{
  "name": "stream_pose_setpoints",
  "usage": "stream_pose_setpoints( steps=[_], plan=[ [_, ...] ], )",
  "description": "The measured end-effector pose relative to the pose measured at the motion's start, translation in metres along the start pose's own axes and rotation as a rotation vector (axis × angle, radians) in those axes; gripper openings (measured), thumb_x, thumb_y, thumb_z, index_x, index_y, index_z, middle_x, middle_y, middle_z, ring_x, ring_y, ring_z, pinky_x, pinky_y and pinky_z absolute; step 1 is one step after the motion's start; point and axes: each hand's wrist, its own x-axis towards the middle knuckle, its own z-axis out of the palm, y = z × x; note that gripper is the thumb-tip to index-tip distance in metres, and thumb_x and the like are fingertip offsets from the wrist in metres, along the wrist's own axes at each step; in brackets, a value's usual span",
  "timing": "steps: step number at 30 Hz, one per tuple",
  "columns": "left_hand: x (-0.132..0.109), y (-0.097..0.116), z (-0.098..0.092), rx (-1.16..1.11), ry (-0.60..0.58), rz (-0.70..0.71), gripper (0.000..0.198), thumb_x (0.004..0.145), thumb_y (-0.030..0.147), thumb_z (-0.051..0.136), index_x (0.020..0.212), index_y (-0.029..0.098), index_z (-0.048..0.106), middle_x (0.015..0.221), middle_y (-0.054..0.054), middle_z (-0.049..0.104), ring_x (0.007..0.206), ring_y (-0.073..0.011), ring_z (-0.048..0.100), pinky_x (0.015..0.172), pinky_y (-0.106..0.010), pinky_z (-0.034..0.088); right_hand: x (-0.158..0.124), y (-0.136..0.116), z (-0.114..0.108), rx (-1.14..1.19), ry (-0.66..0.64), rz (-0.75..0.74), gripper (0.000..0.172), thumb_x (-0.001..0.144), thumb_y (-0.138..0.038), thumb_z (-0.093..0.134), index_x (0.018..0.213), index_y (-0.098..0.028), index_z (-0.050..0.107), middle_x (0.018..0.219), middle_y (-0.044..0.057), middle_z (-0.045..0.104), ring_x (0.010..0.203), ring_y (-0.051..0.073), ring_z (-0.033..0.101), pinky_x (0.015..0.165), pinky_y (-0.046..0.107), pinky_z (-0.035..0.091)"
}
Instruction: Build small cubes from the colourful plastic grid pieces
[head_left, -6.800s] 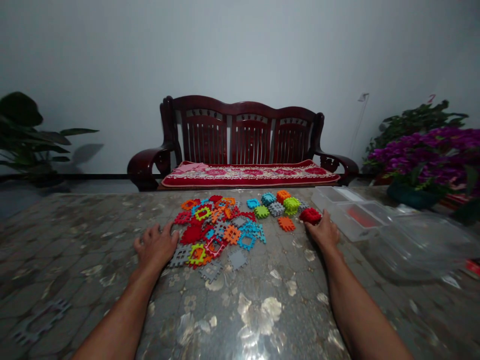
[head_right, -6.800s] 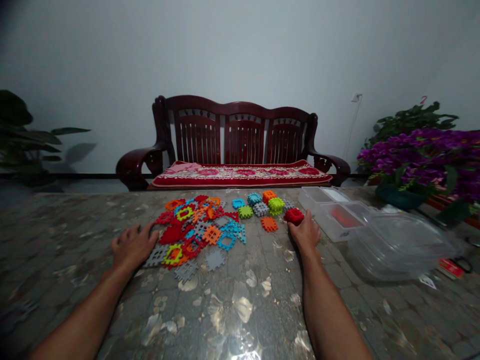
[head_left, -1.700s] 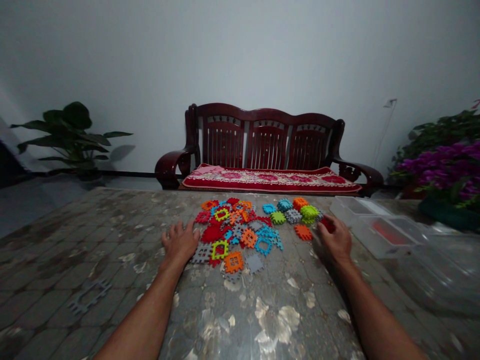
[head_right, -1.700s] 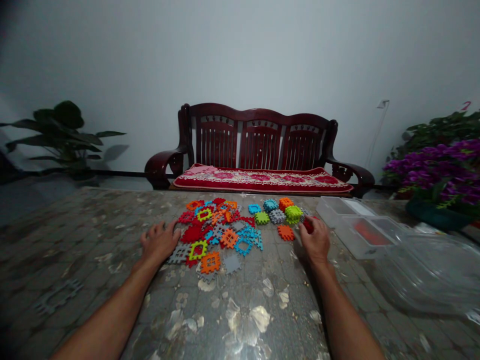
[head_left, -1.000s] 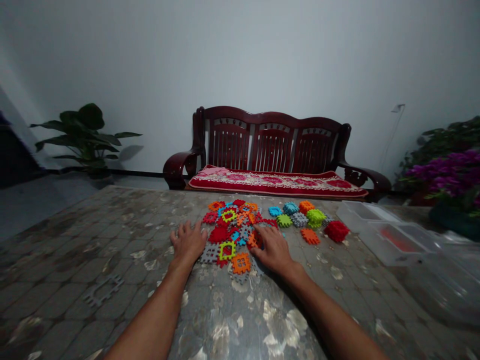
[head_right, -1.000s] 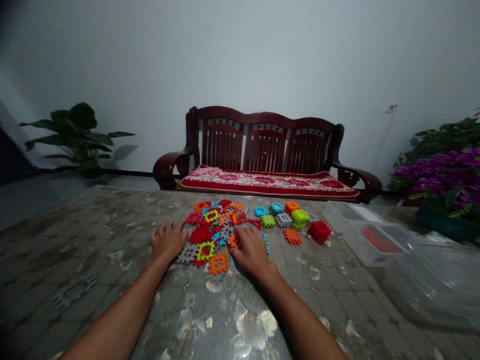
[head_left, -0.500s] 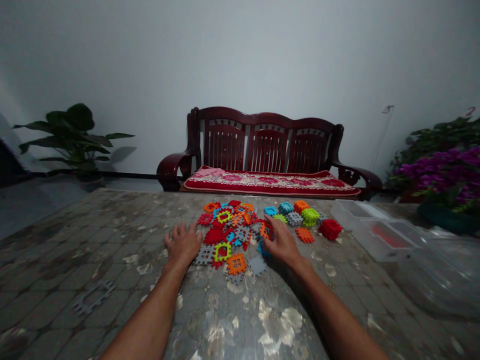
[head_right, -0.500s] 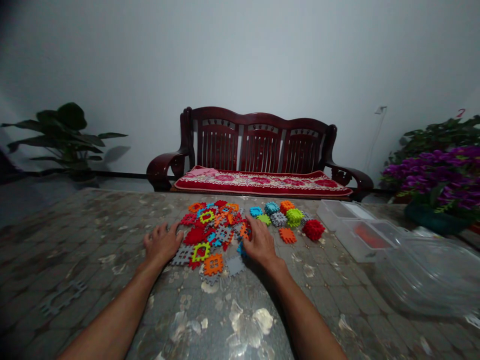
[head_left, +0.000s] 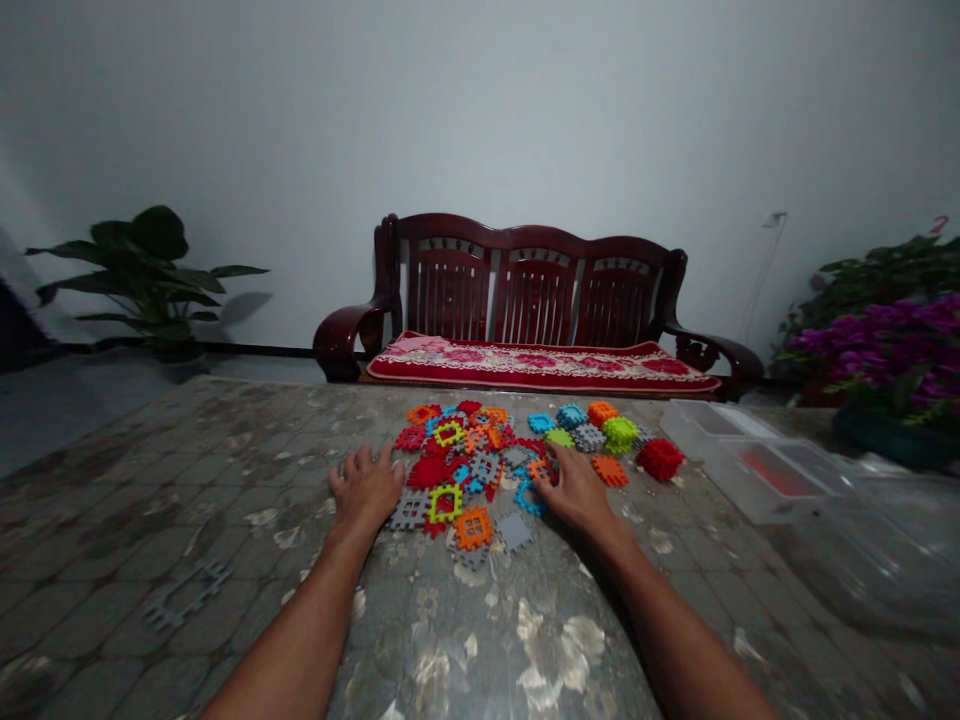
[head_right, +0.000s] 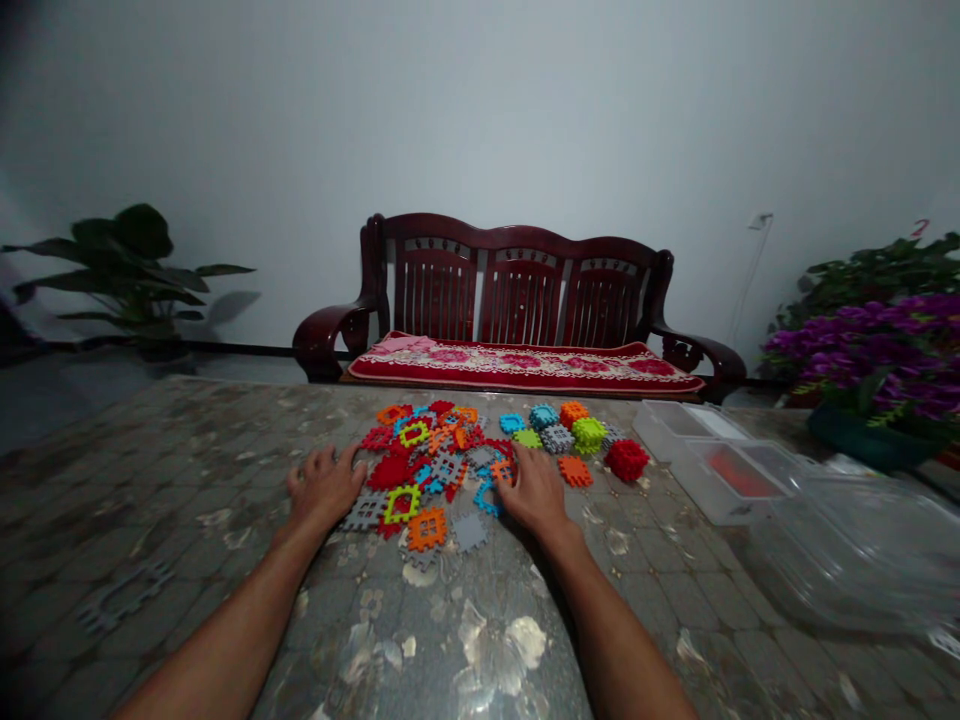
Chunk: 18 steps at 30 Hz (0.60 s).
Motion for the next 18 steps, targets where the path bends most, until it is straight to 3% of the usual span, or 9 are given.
stream_pose_setpoints(
  steps=[11, 18],
  plan=[
    [0.001, 0.000, 0.001, 0.017, 0.004, 0.003, 0.056, 0.103, 0.040, 0.034, 0.151, 0.025, 0.058, 0.159, -0.018, 0.053, 0.147, -0.0356, 0.046, 0.118, -0.057, 0.032, -0.005, -0.012, -0.006, -0.055, -0.053, 0.059, 0.069, 0.086, -0.033, 0.069, 0.151, -0.017, 0.055, 0.135, 0.013, 0.071, 0.123, 0.030, 0.062, 0.106, 0.037, 0.045],
    [0.001, 0.000, 0.001, 0.009, 0.018, -0.002, 0.055, 0.102, 0.041, 0.036, 0.150, 0.027, 0.060, 0.158, -0.017, 0.055, 0.145, -0.0354, 0.047, 0.117, -0.057, 0.033, 0.007, 0.005, -0.010, 0.152, 0.109, 0.060, 0.065, 0.085, -0.030, 0.065, 0.149, -0.018, 0.056, 0.140, 0.013, 0.069, 0.126, 0.028, 0.065, 0.109, 0.038, 0.048]
  ],
)
